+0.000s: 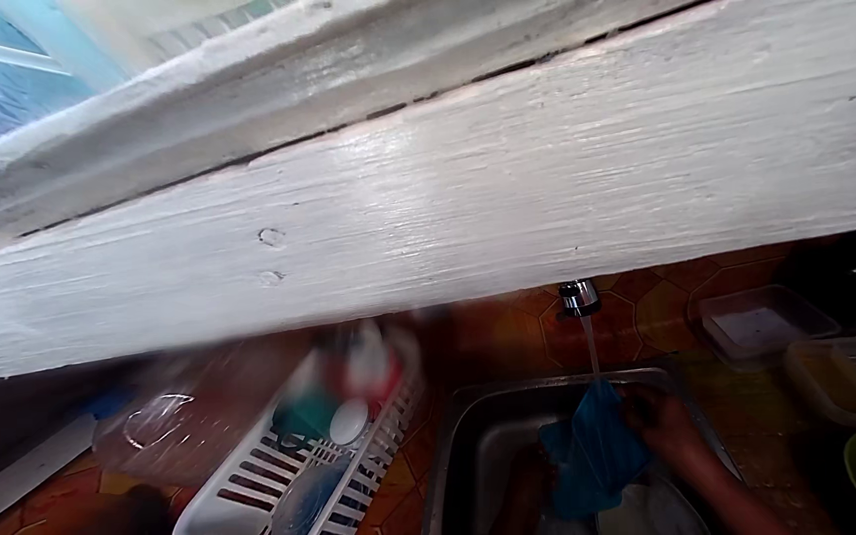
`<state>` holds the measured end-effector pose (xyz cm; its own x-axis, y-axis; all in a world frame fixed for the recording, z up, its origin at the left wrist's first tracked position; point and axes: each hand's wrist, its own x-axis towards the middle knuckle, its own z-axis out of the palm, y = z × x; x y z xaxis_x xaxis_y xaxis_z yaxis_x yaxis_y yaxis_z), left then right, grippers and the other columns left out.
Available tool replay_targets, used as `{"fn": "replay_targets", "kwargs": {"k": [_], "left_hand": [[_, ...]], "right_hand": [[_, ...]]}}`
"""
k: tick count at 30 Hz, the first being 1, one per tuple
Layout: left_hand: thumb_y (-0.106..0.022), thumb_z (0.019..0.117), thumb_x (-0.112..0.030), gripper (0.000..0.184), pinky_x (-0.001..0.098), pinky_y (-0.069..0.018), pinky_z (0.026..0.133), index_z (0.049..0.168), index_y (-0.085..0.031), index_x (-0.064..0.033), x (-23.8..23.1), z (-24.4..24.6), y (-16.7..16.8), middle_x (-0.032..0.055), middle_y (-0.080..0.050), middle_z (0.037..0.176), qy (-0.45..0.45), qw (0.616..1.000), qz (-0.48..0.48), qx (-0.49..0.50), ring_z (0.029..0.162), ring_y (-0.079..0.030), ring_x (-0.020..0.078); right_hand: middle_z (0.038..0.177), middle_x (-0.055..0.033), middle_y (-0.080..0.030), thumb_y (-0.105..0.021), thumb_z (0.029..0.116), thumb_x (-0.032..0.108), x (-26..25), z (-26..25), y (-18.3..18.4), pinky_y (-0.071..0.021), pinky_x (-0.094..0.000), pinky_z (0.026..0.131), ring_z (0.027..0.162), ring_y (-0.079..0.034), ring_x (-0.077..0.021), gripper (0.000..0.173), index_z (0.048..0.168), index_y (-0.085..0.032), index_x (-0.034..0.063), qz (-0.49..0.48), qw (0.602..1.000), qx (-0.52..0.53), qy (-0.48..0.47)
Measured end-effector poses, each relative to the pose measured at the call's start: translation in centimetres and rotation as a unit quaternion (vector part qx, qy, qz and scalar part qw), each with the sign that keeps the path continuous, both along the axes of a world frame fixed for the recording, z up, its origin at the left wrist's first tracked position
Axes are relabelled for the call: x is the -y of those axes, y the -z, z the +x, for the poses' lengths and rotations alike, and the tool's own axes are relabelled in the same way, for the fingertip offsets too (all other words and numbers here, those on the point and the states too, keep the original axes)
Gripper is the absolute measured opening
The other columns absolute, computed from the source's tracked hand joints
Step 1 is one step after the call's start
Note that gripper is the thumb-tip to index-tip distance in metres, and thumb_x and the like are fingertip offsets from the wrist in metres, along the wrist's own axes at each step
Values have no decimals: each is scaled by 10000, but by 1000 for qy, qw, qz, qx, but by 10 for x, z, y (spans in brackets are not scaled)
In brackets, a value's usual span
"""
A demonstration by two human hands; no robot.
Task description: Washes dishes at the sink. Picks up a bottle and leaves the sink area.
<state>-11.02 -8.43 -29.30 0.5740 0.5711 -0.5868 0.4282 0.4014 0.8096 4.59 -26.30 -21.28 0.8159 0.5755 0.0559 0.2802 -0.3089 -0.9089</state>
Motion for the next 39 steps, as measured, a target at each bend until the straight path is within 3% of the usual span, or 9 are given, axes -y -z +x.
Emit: {"fn": "replay_targets", "kwargs": {"k": [5, 11, 13, 18, 24, 29, 32, 35, 39], "left_hand": [[-391, 1115, -161, 339, 363, -574, 838, 1349, -498, 61, 10, 3, -1, 181, -635, 1168, 43, 996, -78, 5, 921, -685, 220], [-347, 1132, -326, 518, 495, -521, 988, 1517, -349, 22, 26, 9, -7, 278, -526, 1406, 74, 995, -73, 0, 1198, -609, 349], [-363, 1129, -308, 491, 512, -530, 954, 1501, -386, 11, 27, 9, -12, 285, -548, 1372, 74, 996, -43, -20, 1161, -623, 361], [-422, 1115, -260, 403, 533, -534, 937, 1358, -560, 30, 8, 0, -9, 265, -635, 1235, 120, 988, 76, -62, 1096, -648, 355], [-482, 1096, -223, 345, 450, -545, 914, 1294, -623, 22, -17, -5, -34, 208, -673, 1163, 102, 981, 163, -16, 1020, -667, 263], [-477, 1096, -210, 358, 460, -554, 866, 1327, -581, 43, -19, -13, -27, 231, -658, 1152, 79, 987, 139, -17, 972, -662, 279], [-453, 1105, -216, 362, 412, -545, 788, 1349, -551, 33, -5, -12, -12, 202, -651, 1076, 76, 993, 75, -43, 871, -638, 237], [-329, 1136, -312, 466, 439, -577, 816, 1439, -436, 27, 10, -7, -11, 214, -632, 1154, 66, 996, -39, -42, 912, -677, 271], [-131, 1108, -520, 678, 476, -591, 785, 1433, -432, -7, 8, -4, -12, 210, -644, 1191, 0, 988, -147, 40, 923, -697, 317]], "right_hand": [[762, 7, -660, -681, 870, 126, 0, -4, -3, -521, -247, 611, 647, -600, -61, 194, 1039, -738, 50, 72, 997, -24, 24], [769, -23, -691, -707, 848, 65, 6, 2, 11, -553, -248, 621, 680, -650, -91, 111, 949, -739, 30, 182, 965, -172, 82], [807, -59, -692, -699, 883, 30, 12, 4, 21, -560, -272, 629, 696, -653, -121, 86, 960, -722, 0, 191, 949, -231, 97], [798, -62, -656, -660, 943, 0, 25, 8, 69, -482, -236, 494, 568, -564, -93, 92, 1034, -666, -15, 163, 918, -348, 99], [817, -98, -646, -596, 1003, 33, 20, -4, 86, -554, -324, 556, 621, -622, -165, 153, 1150, -618, -3, 93, 878, -460, 97], [966, -144, -684, -672, 956, 11, 0, 3, 72, -577, -364, 683, 778, -659, -197, 192, 1143, -669, -29, 113, 925, -355, 71], [912, -104, -703, -685, 918, -5, -9, 10, 44, -567, -318, 700, 779, -663, -157, 152, 1067, -717, -11, 120, 960, -252, 28], [871, -57, -688, -684, 918, 40, -12, 13, 15, -550, -289, 718, 762, -643, -113, 162, 1074, -722, 18, 95, 980, -172, -27], [978, -36, -713, -658, 932, 73, -2, 11, -1, -569, -245, 771, 826, -664, -76, 221, 1135, -745, 63, 96, 988, -68, -102]]}}
